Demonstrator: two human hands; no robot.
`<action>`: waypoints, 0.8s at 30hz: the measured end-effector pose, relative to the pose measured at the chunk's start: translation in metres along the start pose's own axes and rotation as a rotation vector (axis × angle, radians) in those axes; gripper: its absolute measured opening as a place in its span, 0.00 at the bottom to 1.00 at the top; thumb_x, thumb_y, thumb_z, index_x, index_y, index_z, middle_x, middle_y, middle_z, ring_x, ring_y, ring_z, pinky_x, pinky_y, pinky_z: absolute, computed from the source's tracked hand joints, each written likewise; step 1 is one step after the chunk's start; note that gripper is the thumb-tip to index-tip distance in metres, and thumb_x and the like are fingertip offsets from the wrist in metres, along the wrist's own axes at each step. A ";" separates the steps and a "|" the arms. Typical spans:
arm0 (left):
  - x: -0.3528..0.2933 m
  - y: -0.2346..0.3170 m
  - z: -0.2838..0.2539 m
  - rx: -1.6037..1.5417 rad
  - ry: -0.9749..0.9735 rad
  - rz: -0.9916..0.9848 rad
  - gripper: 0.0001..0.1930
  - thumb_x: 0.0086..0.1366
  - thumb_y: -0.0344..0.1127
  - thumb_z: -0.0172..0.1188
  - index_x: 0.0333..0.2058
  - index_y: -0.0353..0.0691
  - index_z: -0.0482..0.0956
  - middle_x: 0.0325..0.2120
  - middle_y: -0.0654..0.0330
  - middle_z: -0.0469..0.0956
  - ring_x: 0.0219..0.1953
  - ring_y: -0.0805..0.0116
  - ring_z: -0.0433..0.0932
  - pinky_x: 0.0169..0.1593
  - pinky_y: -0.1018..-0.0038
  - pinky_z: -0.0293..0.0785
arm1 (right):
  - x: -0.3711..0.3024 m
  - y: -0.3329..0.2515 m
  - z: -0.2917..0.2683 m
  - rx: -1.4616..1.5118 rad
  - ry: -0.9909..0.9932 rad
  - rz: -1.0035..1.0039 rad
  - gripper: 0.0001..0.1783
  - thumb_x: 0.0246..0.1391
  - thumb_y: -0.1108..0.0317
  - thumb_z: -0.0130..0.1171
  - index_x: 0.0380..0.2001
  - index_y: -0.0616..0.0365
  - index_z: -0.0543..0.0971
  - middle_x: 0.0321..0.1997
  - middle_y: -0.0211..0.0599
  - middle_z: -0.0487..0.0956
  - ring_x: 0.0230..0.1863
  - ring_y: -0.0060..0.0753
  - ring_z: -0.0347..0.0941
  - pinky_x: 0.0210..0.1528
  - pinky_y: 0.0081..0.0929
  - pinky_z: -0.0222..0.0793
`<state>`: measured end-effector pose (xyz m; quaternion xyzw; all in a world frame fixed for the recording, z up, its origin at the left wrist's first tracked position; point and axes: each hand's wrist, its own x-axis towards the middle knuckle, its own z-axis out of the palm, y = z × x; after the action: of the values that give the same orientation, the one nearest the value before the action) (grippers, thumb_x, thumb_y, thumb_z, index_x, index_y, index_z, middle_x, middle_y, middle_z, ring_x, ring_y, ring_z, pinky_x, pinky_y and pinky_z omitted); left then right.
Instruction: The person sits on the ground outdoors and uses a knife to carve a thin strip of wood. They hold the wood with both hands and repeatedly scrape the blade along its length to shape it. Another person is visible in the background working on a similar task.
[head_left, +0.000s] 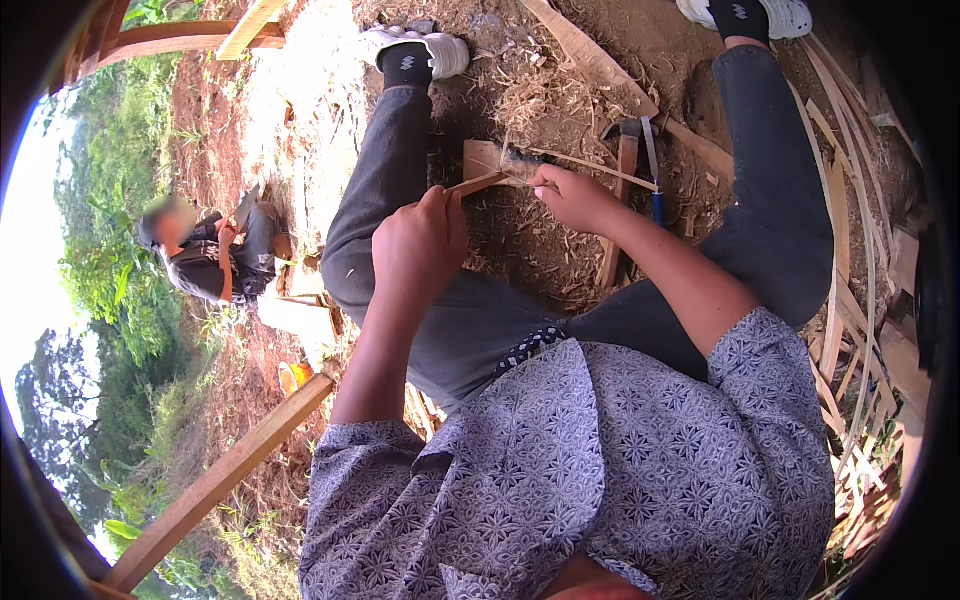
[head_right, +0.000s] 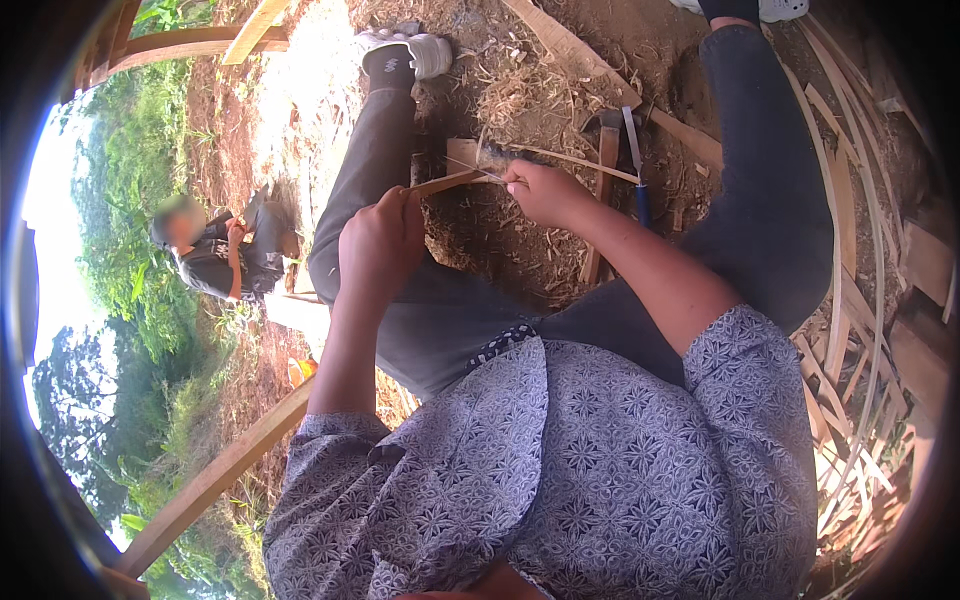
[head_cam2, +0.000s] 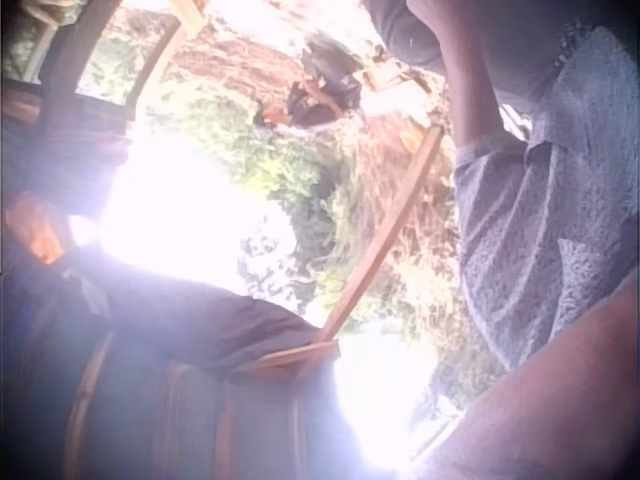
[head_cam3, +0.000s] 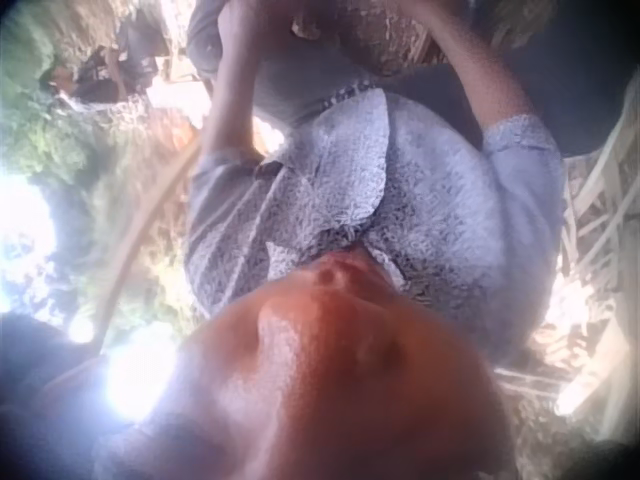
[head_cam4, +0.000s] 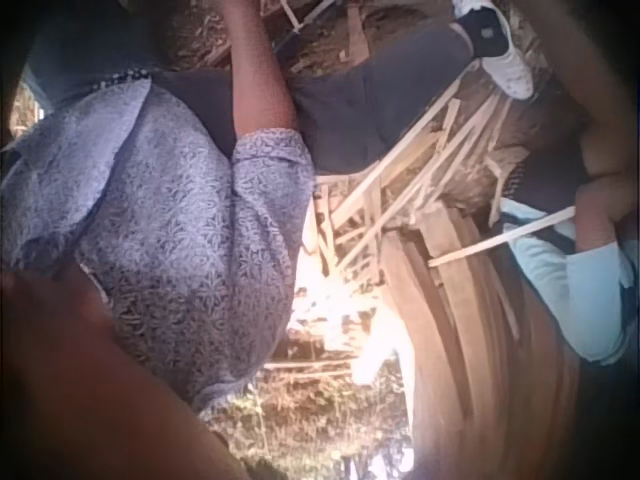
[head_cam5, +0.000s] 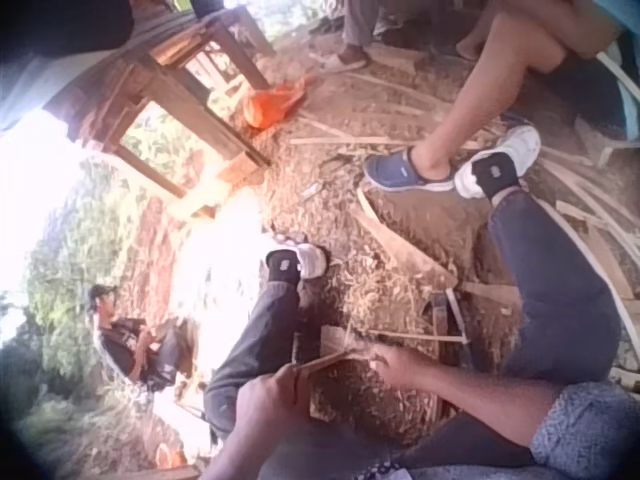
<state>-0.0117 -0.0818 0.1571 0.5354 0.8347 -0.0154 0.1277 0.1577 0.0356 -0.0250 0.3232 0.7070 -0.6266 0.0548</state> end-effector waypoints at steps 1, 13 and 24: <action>-0.005 0.000 0.001 0.003 -0.046 -0.031 0.13 0.73 0.39 0.54 0.32 0.39 0.79 0.19 0.45 0.79 0.25 0.41 0.80 0.31 0.50 0.75 | -0.011 -0.017 0.000 -0.044 -0.044 0.052 0.18 0.71 0.58 0.53 0.56 0.55 0.76 0.50 0.41 0.84 0.48 0.36 0.82 0.52 0.35 0.74; -0.004 -0.004 -0.001 -0.010 -0.052 -0.036 0.12 0.74 0.38 0.53 0.34 0.40 0.81 0.21 0.46 0.80 0.26 0.42 0.81 0.31 0.50 0.75 | 0.003 0.000 0.007 -0.108 -0.037 0.167 0.16 0.69 0.54 0.53 0.52 0.48 0.78 0.46 0.45 0.85 0.49 0.51 0.82 0.49 0.45 0.74; -0.015 -0.011 -0.014 0.074 -0.120 0.034 0.10 0.75 0.41 0.54 0.37 0.41 0.77 0.23 0.49 0.81 0.26 0.43 0.81 0.29 0.51 0.74 | -0.048 -0.051 0.009 0.126 0.082 -0.210 0.16 0.72 0.60 0.54 0.58 0.51 0.78 0.35 0.34 0.84 0.32 0.23 0.77 0.39 0.30 0.73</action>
<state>-0.0182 -0.0971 0.1724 0.5520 0.8152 -0.0763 0.1580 0.1655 0.0084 0.0392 0.2756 0.6977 -0.6584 -0.0606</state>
